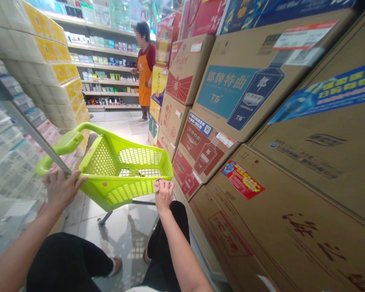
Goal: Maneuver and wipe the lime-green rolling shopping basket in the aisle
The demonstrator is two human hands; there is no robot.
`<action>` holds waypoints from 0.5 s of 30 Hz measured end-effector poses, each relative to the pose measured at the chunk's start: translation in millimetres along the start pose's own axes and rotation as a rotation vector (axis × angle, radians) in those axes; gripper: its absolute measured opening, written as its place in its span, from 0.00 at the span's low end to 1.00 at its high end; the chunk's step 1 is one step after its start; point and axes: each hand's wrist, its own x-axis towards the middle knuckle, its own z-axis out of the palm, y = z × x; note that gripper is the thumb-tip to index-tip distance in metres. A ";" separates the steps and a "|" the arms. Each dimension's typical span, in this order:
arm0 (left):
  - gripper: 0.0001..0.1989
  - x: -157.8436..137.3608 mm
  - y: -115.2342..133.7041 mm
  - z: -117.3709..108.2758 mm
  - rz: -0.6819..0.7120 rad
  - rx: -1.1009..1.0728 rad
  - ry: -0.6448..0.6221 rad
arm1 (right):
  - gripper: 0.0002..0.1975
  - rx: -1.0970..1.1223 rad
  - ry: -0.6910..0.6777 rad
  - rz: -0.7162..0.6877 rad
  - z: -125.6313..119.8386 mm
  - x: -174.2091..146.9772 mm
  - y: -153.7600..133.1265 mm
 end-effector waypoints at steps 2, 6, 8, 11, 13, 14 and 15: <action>0.16 0.2 1.3 -0.7 -0.018 -0.034 -0.011 | 0.21 -0.044 -0.017 -0.022 -1.7 3.8 12.0; 0.16 1.4 4.9 -1.0 -0.055 -0.110 -0.011 | 0.19 -0.086 0.008 0.196 -3.9 17.4 29.9; 0.16 2.6 6.6 -1.7 -0.064 -0.120 -0.002 | 0.20 -0.060 0.014 0.239 -1.1 17.5 23.2; 0.16 4.6 8.4 -4.0 -0.063 -0.092 0.002 | 0.22 0.012 -0.011 0.117 4.2 7.7 2.0; 0.17 5.2 9.2 -6.2 -0.057 -0.067 -0.007 | 0.23 0.052 -0.040 0.008 5.1 2.3 -7.4; 0.17 5.2 9.8 -7.1 -0.053 -0.062 -0.011 | 0.22 0.067 -0.038 -0.005 4.8 1.8 -9.1; 0.17 5.0 10.4 -7.8 -0.052 -0.063 -0.012 | 0.21 0.080 -0.018 0.022 4.4 3.0 -9.1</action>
